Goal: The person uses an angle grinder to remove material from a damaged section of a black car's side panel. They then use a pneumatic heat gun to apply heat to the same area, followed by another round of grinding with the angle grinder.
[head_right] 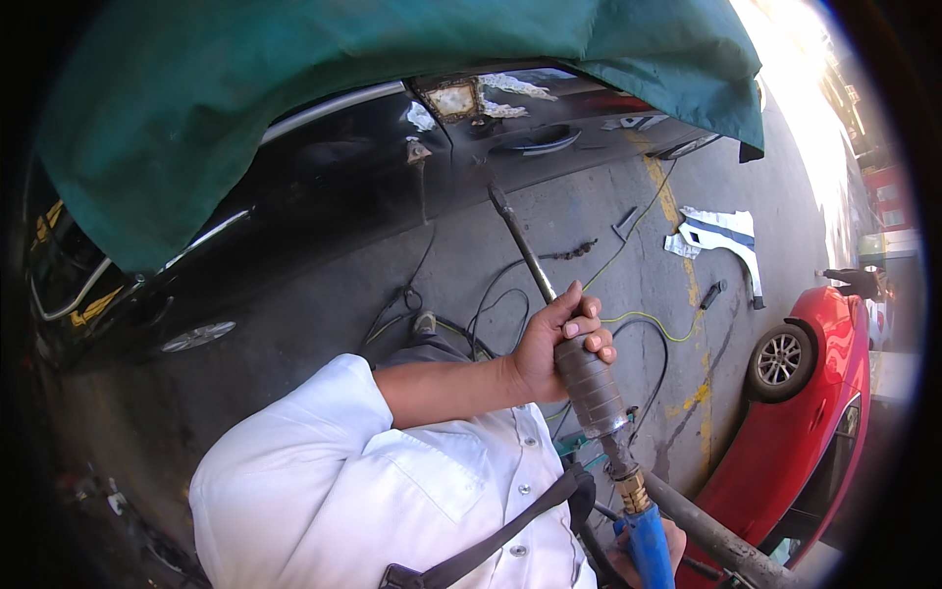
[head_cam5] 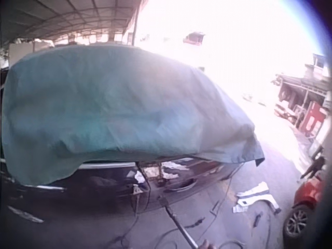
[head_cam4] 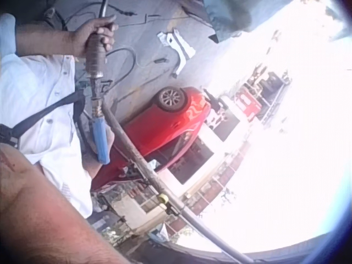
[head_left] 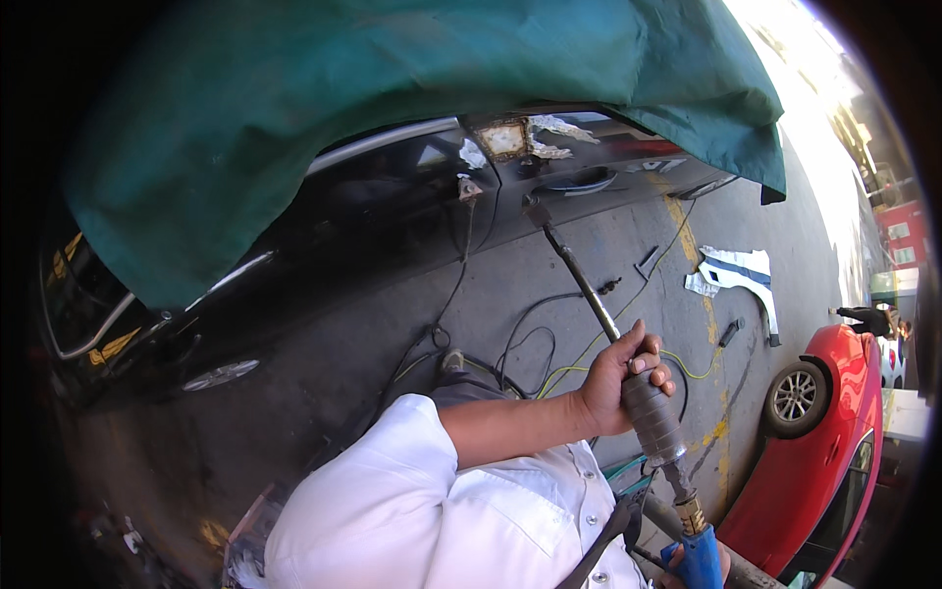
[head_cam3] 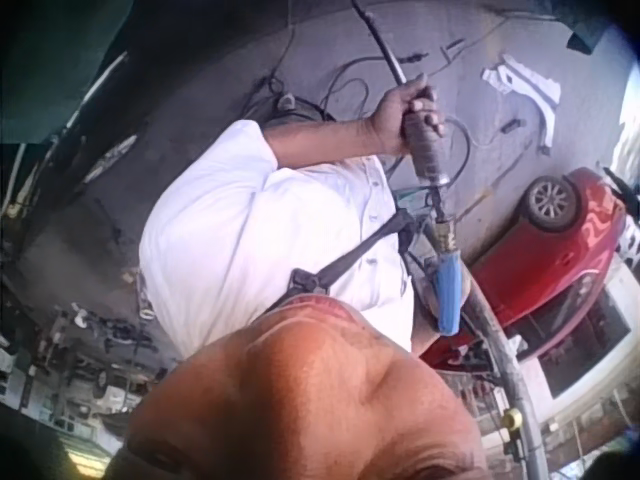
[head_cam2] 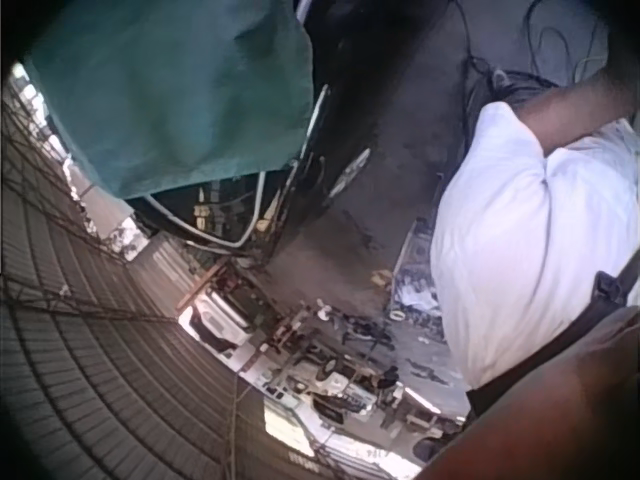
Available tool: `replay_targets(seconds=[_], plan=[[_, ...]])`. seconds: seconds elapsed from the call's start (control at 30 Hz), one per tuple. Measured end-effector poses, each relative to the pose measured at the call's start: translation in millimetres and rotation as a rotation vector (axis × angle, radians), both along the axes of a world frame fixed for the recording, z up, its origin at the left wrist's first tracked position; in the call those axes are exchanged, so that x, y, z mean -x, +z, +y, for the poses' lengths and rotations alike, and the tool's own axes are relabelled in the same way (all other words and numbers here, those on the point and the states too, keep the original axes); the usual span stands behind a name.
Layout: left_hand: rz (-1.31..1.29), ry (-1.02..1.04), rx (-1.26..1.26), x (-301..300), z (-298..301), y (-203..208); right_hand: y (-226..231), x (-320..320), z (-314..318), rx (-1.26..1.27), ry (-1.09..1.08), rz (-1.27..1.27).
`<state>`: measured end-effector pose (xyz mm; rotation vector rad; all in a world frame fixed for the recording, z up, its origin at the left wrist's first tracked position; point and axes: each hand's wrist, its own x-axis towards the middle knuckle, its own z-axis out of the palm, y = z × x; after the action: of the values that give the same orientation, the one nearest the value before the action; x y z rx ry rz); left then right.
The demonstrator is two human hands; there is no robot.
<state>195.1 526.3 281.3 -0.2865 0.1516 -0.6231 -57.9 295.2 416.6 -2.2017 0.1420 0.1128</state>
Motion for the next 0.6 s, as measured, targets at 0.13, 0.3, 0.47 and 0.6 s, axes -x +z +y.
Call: replay_targets(seconds=[0.13, 0.3, 0.47, 0.6], plan=[[-0.044, 0.042, -0.093, -11.0, 20.4, 21.4, -6.9, 13.6, 1.7, 0.371, 0.137, -0.175], [0.047, 0.077, -0.261, -18.0, 46.5, 31.4, -18.7, -7.9, 17.7, -0.241, 0.045, 0.122], [0.045, 0.084, -0.221, -30.4, 54.1, 20.2, -21.7, -20.8, 21.4, -0.262, 0.061, 0.242], [0.052, 0.09, -0.239, -39.4, 56.9, 19.5, -32.2, -18.3, 17.5, -0.348, -0.071, 0.318]])
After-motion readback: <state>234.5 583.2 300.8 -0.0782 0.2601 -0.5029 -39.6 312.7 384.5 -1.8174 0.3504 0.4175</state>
